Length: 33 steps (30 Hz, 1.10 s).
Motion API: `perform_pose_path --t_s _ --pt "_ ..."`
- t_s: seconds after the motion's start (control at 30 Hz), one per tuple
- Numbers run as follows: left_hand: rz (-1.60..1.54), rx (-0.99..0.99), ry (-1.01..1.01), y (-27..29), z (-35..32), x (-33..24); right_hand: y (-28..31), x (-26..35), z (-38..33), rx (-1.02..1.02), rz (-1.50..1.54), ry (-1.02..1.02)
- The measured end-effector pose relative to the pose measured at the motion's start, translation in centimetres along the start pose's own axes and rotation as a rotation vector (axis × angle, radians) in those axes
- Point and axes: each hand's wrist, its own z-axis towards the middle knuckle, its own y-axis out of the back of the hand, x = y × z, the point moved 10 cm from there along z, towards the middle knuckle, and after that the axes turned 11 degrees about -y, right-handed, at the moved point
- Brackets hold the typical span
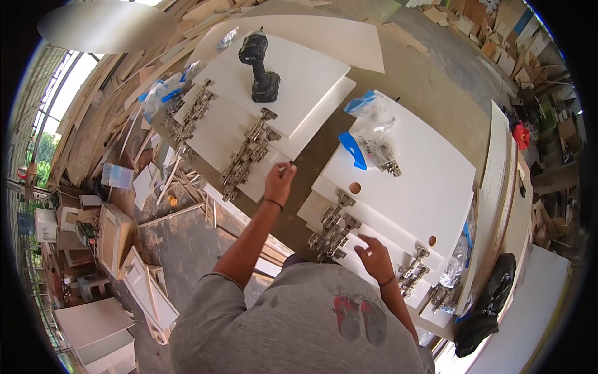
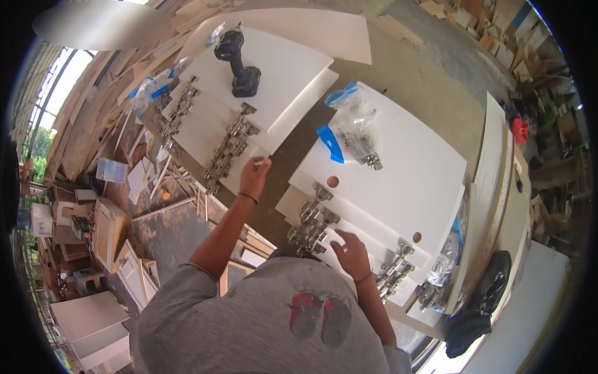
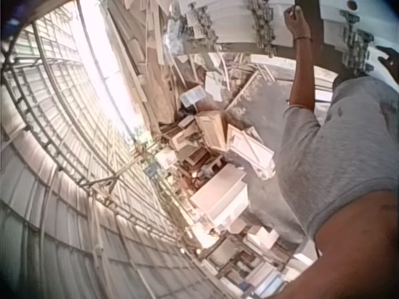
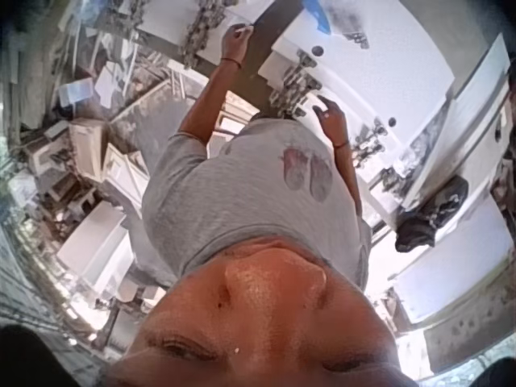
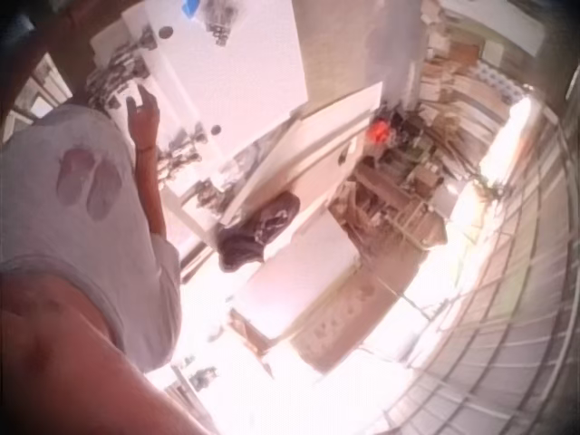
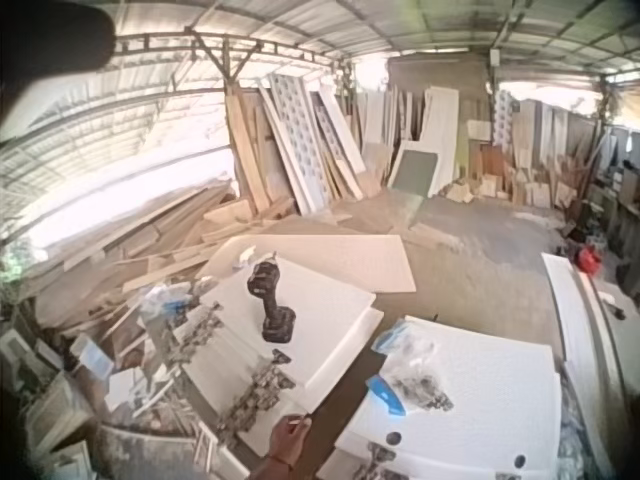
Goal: The person installs metal hinges onto white wooden panels by hand and using a power drill.
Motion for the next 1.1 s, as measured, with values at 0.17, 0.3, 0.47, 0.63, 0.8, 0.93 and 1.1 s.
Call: perform_pose_path --t_s 0.17,0.3,0.47,0.63,0.8,0.93,1.1 --pt "0.274 -0.155 -0.077 2.5 9.6 -7.3 0.1 -3.7 -2.4 -0.002 0.074 -0.060" --pt "0.467 -0.219 -0.164 4.2 17.8 -8.3 1.2 -3.4 -3.2 -0.004 0.105 -0.038" --pt "-0.558 -0.015 0.262 -1.5 17.5 -6.8 2.7 -3.2 -2.3 -0.081 0.195 -0.086" --pt "-0.869 0.108 0.599 -8.5 5.8 -7.2 4.9 -3.5 -2.5 -0.207 0.296 -0.137" --pt "0.327 0.513 -0.274 -11.5 -1.4 -8.9 12.2 -6.9 -6.3 -0.646 0.089 -0.139" --pt "0.577 0.778 -0.382 -15.1 -3.3 -10.5 18.6 -10.6 -6.1 -0.906 -0.159 -0.058" --pt "0.754 0.956 -0.470 -18.4 -4.7 -9.7 18.5 -13.0 -5.7 -0.692 -0.369 -0.053"
